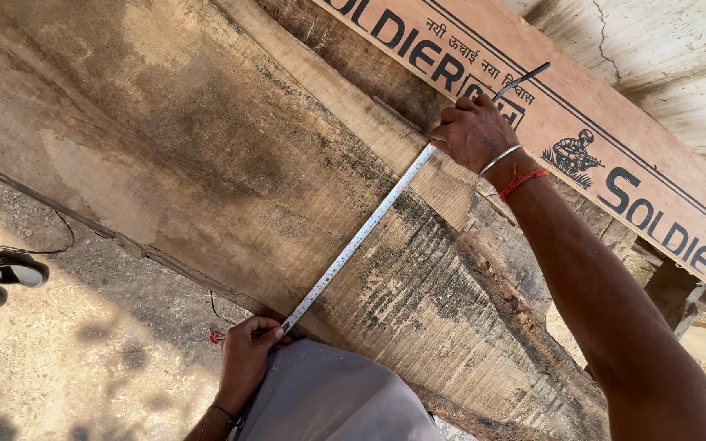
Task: The person stretches a tape measure across a large rough wood slab on sawhorses, marks measured points with a pencil, then picks up a circular saw and begins cutting the slab along the marked line. The clip ends while the cut is in progress.
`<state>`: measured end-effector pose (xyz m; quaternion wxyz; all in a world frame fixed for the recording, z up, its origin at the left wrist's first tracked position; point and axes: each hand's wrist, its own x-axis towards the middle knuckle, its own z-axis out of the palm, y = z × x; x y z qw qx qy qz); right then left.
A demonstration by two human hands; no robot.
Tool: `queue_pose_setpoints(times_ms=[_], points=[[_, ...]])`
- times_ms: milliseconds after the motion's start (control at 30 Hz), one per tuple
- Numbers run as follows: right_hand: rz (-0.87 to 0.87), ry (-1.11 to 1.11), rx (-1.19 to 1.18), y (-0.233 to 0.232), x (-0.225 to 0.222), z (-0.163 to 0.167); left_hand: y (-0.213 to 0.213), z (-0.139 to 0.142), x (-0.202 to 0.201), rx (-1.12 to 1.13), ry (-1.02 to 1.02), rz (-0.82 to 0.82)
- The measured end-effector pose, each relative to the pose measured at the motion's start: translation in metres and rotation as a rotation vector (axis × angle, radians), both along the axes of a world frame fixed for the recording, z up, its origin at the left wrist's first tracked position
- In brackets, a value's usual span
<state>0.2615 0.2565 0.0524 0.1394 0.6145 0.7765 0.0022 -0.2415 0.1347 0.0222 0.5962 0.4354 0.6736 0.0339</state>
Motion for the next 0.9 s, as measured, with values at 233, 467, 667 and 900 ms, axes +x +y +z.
queue_pose_setpoints(times_ms=[233,467,667,900], points=[[-0.02,-0.047,-0.023,0.0,-0.005,0.002,0.004,0.007,0.003,-0.022,0.087,-0.068],[-0.041,-0.068,-0.048,0.0,-0.008,0.004,0.003,0.006,0.004,-0.015,0.044,-0.025],[-0.069,-0.016,-0.027,-0.004,-0.002,-0.001,0.003,0.005,0.007,0.027,0.08,-0.057],[-0.017,-0.138,-0.016,-0.007,0.01,-0.011,-0.002,-0.002,0.012,0.115,-0.034,0.016]])
